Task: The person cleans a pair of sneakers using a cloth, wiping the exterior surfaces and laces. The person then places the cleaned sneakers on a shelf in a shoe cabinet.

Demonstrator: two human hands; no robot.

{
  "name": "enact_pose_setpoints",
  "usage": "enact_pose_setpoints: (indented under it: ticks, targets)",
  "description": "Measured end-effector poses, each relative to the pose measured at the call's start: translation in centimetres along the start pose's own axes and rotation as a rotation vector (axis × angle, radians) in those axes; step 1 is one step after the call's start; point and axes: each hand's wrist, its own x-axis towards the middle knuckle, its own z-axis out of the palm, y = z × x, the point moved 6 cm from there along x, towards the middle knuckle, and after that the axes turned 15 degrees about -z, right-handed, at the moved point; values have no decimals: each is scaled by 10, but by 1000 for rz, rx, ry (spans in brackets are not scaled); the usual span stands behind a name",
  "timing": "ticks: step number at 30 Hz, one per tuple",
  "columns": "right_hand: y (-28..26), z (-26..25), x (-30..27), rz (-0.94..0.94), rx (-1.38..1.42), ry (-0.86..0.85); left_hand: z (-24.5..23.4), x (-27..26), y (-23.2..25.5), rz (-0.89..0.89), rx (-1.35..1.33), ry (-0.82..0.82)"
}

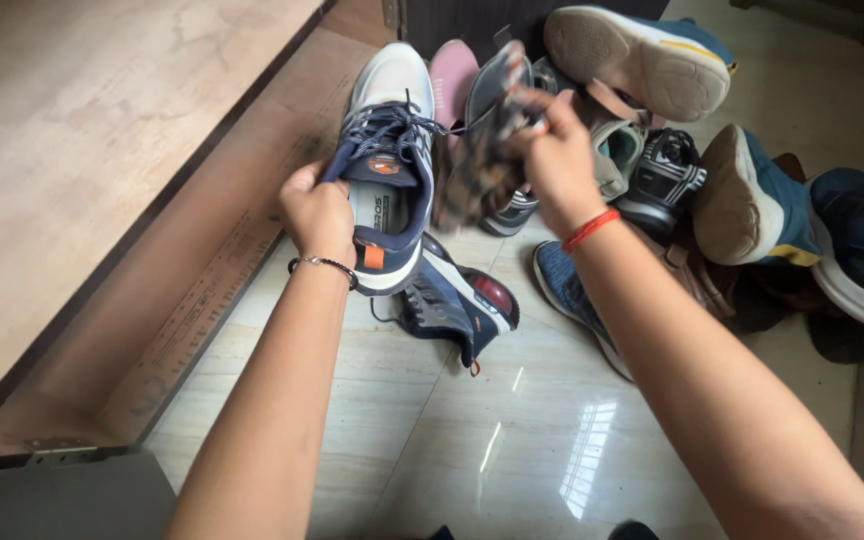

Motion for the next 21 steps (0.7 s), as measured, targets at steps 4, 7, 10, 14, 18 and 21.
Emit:
enact_pose_setpoints:
  ticks: [4, 7, 10, 14, 18, 21]
  targets:
    - [-10, -11, 12, -99, 152, 108, 6, -13, -1, -19, -3, -21]
    - [5, 5, 15, -184, 54, -3, 22, -24, -6, -66, -25, -75]
    - [32, 31, -10, 6, 54, -155, 33, -29, -6, -82, -36, -86]
    - [29, 36, -29, 209, 163, -234, 22, -23, -4, -35, -66, -30]
    - [32, 42, -39, 237, 45, -436, 5, -9, -5, -39, -21, 77]
    - [30, 43, -44, 200, -49, -570, -1, 1, -4, -52, -147, 35]
